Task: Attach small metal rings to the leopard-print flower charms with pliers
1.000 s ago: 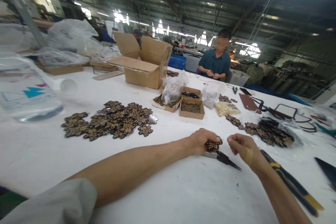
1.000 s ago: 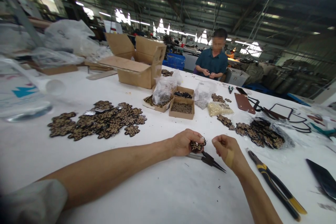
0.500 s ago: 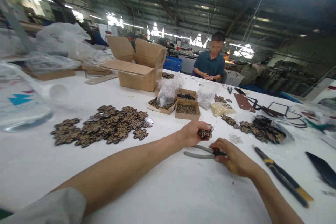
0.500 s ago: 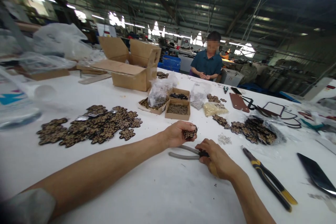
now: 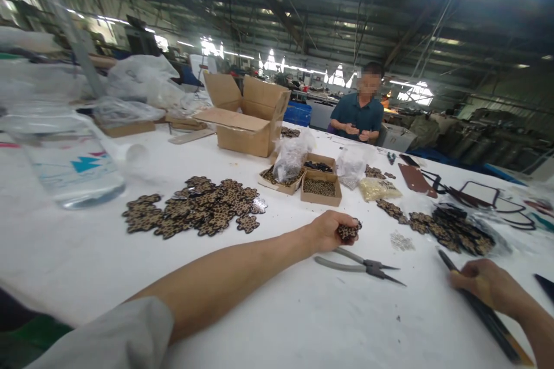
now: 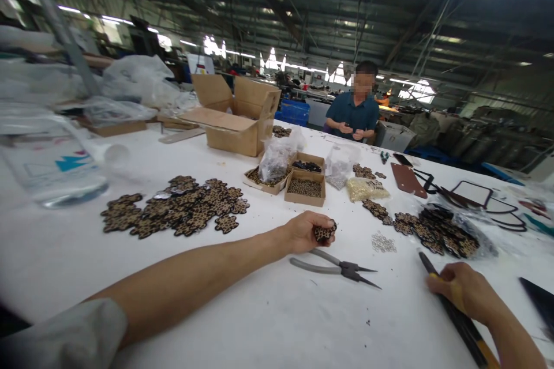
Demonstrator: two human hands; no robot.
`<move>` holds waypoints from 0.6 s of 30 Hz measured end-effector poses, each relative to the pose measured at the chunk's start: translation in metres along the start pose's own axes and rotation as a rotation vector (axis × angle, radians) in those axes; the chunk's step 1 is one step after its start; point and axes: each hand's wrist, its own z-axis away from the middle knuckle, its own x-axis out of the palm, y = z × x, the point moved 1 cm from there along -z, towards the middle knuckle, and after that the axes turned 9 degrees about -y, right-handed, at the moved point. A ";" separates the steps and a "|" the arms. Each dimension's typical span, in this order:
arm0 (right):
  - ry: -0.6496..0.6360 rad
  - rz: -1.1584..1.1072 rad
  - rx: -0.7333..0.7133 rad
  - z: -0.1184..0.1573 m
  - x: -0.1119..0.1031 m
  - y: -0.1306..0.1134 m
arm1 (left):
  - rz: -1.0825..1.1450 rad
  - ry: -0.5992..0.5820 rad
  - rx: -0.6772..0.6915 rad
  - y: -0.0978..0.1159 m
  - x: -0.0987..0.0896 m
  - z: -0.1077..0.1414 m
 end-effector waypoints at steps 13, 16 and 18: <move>-0.436 -1.286 -0.221 0.040 0.081 -0.147 | -0.008 -0.029 -0.038 -0.008 0.011 0.001; -0.151 -0.941 -0.361 0.050 0.091 -0.156 | -0.042 -0.004 -0.062 -0.013 0.014 0.000; -0.055 -0.682 -0.423 0.055 0.091 -0.158 | -0.062 0.003 -0.068 -0.017 0.016 -0.001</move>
